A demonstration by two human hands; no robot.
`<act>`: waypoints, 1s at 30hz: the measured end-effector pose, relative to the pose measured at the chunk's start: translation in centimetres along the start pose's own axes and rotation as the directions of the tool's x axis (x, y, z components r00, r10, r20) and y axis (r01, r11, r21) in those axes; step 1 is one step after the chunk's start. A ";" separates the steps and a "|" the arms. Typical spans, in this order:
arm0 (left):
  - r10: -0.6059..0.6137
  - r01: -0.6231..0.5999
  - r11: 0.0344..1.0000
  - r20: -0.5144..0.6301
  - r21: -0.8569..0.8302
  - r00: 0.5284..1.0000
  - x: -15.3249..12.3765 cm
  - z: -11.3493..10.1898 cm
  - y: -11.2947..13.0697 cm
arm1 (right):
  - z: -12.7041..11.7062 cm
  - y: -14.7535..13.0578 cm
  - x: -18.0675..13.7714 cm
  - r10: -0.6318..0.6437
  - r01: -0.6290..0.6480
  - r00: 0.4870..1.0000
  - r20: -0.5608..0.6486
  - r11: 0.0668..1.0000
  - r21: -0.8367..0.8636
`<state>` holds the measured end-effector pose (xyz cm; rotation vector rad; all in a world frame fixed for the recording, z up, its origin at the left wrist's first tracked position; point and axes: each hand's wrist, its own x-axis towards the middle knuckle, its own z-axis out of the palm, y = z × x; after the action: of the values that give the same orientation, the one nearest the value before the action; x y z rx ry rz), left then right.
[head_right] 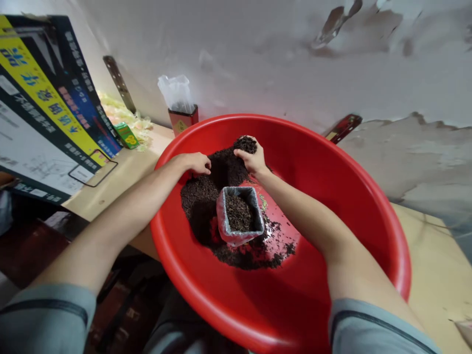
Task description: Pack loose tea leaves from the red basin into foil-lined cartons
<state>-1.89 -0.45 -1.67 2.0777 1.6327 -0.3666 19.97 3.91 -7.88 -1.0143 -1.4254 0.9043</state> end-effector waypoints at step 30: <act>-0.020 0.034 0.986 0.088 -0.164 0.996 -1.5 0.6 0.5 | -1.5 -9.7 -15.9 -0.059 0.078 0.992 -0.111 0.980 0.182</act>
<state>-1.76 -2.13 -1.39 1.8933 1.5861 -0.3144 20.87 -14.38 -4.04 -0.8551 -1.2552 0.9022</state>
